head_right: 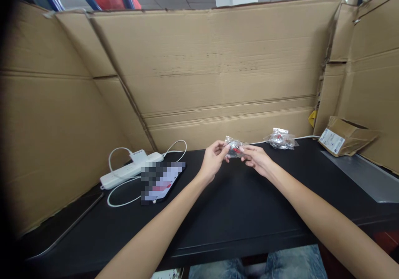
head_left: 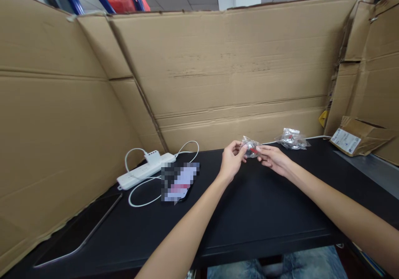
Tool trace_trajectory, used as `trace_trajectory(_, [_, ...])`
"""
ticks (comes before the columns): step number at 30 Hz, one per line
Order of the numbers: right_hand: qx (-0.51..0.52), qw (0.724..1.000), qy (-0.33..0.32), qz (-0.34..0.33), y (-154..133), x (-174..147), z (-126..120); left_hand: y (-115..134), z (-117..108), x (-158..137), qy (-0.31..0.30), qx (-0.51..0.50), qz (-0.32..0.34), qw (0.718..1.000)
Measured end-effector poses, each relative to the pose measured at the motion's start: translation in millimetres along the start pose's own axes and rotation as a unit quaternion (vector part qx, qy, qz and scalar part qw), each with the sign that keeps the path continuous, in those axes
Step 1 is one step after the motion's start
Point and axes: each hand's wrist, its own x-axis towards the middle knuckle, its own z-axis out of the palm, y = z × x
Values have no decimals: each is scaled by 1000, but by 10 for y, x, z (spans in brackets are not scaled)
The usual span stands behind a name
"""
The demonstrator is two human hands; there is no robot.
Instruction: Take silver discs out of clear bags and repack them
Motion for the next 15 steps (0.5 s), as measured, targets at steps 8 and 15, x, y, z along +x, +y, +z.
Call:
trace_trajectory(8, [-29,1000,-5,-3,5,5,0,25,-5,-13,3,25,10,1000])
trace_trajectory(15, [-42,999,3,-11,-6,0,-7,19,6,-7,12,3,-18,1000])
